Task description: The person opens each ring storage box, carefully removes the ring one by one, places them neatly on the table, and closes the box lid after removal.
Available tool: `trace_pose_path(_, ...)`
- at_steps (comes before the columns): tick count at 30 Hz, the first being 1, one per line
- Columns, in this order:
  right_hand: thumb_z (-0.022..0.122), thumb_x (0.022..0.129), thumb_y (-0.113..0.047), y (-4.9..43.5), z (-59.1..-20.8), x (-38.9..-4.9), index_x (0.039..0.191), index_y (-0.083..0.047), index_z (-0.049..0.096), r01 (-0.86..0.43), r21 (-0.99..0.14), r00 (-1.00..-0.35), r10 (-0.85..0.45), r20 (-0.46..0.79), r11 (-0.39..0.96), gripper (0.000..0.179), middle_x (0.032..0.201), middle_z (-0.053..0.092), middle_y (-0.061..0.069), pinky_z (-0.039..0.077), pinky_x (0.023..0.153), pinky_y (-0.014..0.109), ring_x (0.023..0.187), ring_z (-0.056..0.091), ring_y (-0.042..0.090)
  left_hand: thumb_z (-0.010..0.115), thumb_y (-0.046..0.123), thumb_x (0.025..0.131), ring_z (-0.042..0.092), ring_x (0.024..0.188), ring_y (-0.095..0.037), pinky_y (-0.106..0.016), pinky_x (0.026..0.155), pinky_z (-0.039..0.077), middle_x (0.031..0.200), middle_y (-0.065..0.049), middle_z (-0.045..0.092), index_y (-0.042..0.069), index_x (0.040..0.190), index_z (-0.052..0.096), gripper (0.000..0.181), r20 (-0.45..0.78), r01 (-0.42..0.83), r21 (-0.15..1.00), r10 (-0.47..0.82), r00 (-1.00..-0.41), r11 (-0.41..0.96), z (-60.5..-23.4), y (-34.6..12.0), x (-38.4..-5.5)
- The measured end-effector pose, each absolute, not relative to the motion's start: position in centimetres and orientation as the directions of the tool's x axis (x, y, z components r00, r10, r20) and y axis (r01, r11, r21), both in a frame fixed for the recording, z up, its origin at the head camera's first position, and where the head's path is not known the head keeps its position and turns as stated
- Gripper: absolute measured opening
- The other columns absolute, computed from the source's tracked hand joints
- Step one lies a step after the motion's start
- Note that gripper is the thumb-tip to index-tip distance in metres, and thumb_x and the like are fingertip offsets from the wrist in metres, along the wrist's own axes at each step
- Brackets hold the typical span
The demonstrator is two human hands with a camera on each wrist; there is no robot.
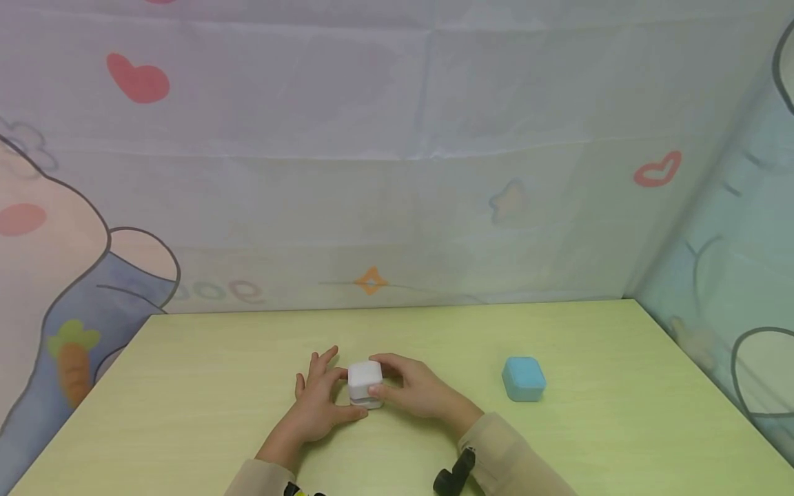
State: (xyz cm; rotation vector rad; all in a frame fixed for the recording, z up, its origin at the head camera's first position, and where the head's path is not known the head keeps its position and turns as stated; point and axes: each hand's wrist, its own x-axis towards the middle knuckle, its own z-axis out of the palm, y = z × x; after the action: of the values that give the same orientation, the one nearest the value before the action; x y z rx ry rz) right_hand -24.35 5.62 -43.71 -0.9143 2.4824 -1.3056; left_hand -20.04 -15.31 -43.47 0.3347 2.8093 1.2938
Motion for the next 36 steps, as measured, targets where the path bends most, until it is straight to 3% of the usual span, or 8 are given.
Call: trace_pose_path(36, 0.059, 0.093, -0.036, 5.32, -43.31, -24.21, 0.136, -0.007, 0.048, -0.413, -0.822, -0.794, -0.598, 0.114, 0.393, 0.053, 0.124, 0.063, 0.005, 0.046, 0.099, 0.038, 0.115, 0.058, 0.018, 0.082, 0.032, 0.072, -0.013, 0.143, -0.045, -0.069, 0.105, -0.015, 0.157, -0.017, 0.008, 0.002, 0.111, 0.06, 0.054, 0.062, 0.183, 0.745, 0.208, -0.976, 0.641, -43.37, -15.48, -19.9)
